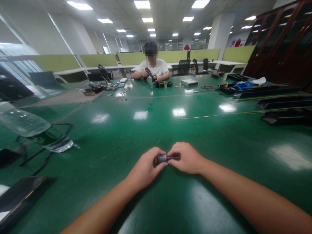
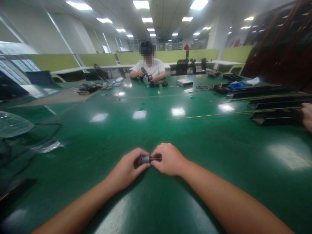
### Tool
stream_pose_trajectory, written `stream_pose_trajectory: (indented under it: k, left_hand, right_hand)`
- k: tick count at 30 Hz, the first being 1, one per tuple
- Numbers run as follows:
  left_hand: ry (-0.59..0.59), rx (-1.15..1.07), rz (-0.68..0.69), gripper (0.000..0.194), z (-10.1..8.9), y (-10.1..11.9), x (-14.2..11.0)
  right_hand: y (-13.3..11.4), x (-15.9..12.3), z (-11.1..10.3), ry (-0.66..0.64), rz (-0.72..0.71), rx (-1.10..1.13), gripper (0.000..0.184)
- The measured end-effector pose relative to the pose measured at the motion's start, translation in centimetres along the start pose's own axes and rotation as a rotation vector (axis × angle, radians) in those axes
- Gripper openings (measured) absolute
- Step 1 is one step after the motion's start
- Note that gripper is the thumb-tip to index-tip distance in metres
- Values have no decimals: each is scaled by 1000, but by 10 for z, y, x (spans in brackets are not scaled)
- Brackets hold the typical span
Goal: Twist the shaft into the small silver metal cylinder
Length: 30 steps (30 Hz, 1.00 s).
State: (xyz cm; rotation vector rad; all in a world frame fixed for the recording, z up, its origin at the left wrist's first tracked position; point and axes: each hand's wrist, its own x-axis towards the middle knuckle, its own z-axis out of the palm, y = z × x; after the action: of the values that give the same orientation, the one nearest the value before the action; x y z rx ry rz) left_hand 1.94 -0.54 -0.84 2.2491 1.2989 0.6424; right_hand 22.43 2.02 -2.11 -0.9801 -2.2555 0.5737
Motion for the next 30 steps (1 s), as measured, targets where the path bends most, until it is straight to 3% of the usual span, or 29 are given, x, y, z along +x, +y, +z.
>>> stream_pose_trajectory:
  k: [8,13,30]
  left_hand:
    - [19,-5,-15,23,1,-2,2]
    - [-6,12,-37,14,0,0,2]
    - [-17,2,-20,14,0,0,2]
  right_hand:
    - [0,0,0,3,-12,-10,8]
    - [1,-1,-1,-7,-22,-20,7]
    - [6,-8,-13,-51,-2,-61,8]
